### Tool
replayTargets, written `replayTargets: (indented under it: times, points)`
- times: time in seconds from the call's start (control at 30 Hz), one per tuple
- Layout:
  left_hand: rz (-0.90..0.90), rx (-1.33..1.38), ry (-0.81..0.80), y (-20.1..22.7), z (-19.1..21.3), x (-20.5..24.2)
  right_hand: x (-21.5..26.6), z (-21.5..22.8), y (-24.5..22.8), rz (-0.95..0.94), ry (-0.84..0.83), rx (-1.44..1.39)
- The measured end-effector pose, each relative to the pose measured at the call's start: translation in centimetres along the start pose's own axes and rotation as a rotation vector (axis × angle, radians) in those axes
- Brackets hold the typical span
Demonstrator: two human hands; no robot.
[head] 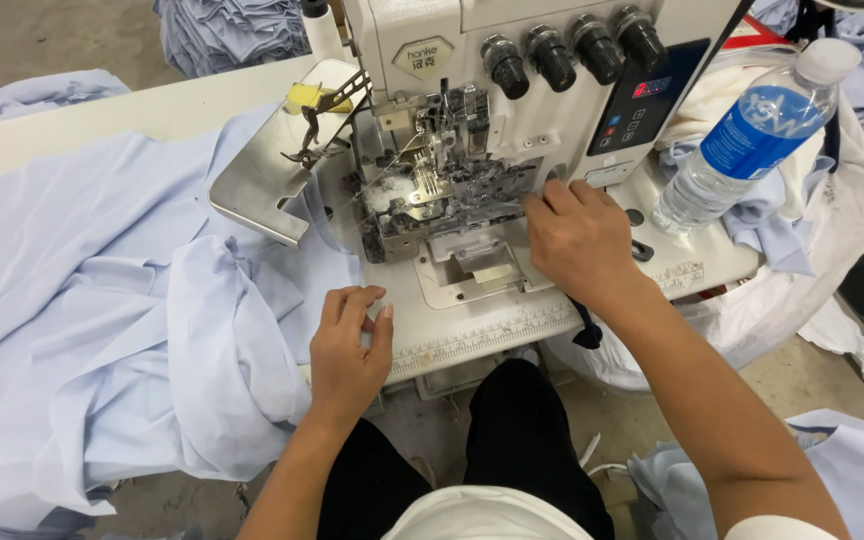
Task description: The person uses a small metal tool to clean lint and thread from the needle area of an industrial sewing machine. They repeatedly scrape and pull debris from the machine's internal components while guiding a light blue garment nearby.
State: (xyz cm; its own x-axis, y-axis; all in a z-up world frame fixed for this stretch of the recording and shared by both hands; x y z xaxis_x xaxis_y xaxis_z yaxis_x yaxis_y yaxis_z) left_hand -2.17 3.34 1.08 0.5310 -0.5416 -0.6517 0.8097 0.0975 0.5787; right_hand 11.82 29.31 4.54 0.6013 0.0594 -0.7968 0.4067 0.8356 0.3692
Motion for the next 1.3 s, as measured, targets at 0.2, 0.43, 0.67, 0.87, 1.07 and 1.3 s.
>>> replayTargets:
  times: [0.2,0.43,0.67,0.87,1.07,1.3]
  points:
    - [-0.026,-0.044,0.000,-0.5,-0.4,0.3,0.1,1.4,0.6,-0.085,0.008,-0.014]
    - [-0.042,-0.083,-0.005,-0.8,-0.5,0.3,-0.2,3.8,0.2,-0.065,-0.035,0.033]
    - [-0.069,-0.109,-0.033,-0.4,-0.4,0.3,-0.3,6.2,-2.2,-0.022,-0.094,0.036]
    - [-0.054,-0.080,-0.021,-0.3,-0.1,0.3,-0.6,3.4,-2.4,-0.024,-0.078,-0.010]
    - [-0.066,-0.073,-0.026,-0.3,0.0,0.3,-0.5,4.0,-2.8,-0.022,-0.098,-0.026]
    - [-0.074,-0.079,-0.021,-0.4,-0.1,0.4,-1.1,3.8,-2.9,0.014,-0.109,-0.046]
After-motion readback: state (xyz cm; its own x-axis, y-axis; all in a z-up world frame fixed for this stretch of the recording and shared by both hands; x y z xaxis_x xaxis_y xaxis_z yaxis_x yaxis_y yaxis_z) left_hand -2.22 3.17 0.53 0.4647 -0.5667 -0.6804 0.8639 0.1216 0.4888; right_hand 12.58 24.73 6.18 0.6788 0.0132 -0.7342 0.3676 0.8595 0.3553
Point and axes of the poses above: each hand's wrist, its own x-axis away from the middle knuckle, its own z-axis out of the back of the hand, y = z × x, the point moved 3 cm from there along -x, towards the middle knuckle, and after that the axes turned 2 degrees about -z, right-handed, at the moved point
